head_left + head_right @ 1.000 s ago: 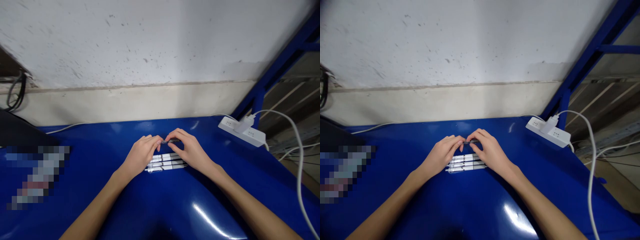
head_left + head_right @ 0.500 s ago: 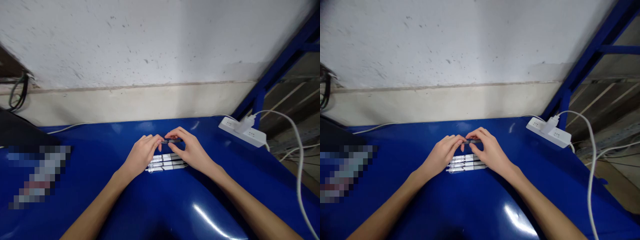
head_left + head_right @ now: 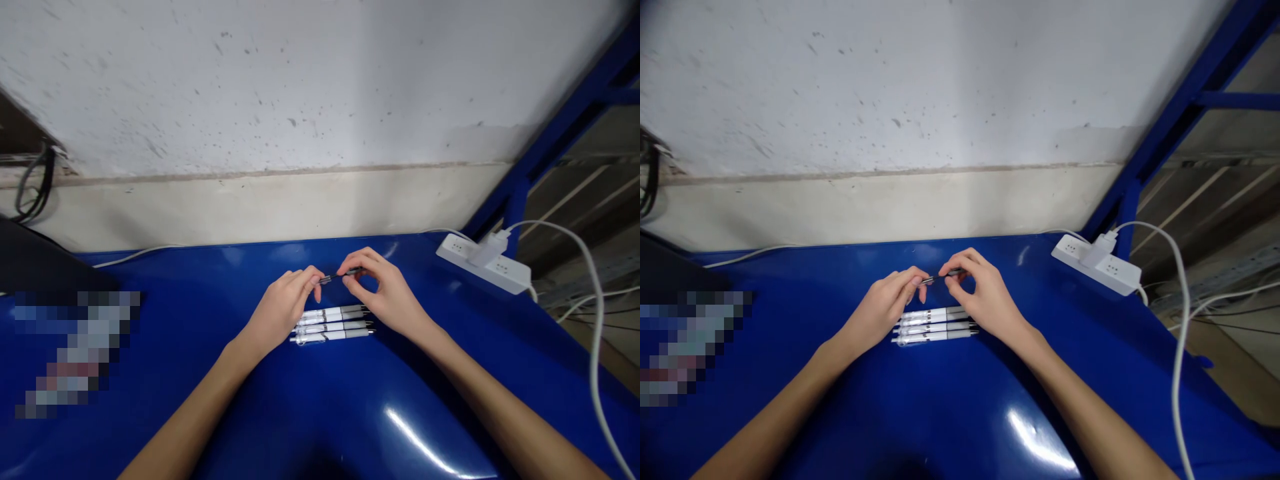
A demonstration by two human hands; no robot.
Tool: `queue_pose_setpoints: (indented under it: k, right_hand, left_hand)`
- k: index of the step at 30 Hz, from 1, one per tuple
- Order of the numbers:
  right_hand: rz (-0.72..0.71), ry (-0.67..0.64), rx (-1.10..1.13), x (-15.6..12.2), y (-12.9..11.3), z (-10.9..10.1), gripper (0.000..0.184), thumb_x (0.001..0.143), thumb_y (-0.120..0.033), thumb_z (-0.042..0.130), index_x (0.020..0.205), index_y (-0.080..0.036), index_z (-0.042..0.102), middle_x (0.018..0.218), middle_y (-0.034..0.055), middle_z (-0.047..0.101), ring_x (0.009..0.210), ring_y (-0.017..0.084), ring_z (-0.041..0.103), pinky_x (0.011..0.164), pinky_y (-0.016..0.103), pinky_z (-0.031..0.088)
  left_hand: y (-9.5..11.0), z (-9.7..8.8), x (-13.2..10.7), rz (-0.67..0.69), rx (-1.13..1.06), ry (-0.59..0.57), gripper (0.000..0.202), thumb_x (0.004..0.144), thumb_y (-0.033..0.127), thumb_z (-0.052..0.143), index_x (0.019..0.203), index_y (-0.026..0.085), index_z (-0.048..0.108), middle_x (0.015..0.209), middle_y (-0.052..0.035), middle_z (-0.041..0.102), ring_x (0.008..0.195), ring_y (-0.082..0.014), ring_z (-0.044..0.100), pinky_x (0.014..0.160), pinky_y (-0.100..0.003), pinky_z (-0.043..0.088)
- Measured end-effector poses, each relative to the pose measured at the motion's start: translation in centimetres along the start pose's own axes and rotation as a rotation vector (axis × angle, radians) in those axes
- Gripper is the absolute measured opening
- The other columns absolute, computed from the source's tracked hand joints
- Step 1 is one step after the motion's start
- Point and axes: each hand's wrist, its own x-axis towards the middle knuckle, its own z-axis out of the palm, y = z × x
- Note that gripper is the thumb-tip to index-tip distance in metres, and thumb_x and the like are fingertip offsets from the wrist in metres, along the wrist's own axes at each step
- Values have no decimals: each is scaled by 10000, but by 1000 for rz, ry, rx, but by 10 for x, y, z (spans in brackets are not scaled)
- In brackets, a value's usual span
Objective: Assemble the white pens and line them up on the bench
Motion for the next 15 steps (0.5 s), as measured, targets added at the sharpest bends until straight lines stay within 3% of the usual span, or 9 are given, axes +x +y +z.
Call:
queue_pose_setpoints:
  k: [5, 10, 15]
  right_hand:
    - [57, 79, 28, 0, 2, 0, 145, 1026, -278, 595, 1048, -249, 735, 1136, 71, 650, 1054, 215, 664, 871, 354, 541]
    - [152, 120, 134, 1, 6, 2, 128, 1001, -313, 638, 1111, -252, 660, 1099, 53, 713, 978, 215, 698, 889, 375, 545]
    - [171, 205, 181, 3, 11, 0, 163, 995, -369, 643, 1098, -243, 648, 1109, 67, 732, 1033, 229, 697, 937, 390, 539]
  left_hand:
    - [-3, 3, 1, -27, -196, -11, 232, 1123, 230, 369, 1170, 223, 596, 979, 4, 709, 785, -140, 620, 767, -284, 489]
    - [-6, 5, 1, 97, -188, 10, 333, 1118, 203, 385, 1394, 259, 562, 1215, -44, 696, 1013, -164, 665, 923, -317, 523]
    - [-9, 4, 2, 129, -99, 100, 304, 1107, 201, 421, 1339, 258, 609, 1258, -60, 684, 1163, -209, 632, 1034, -391, 494]
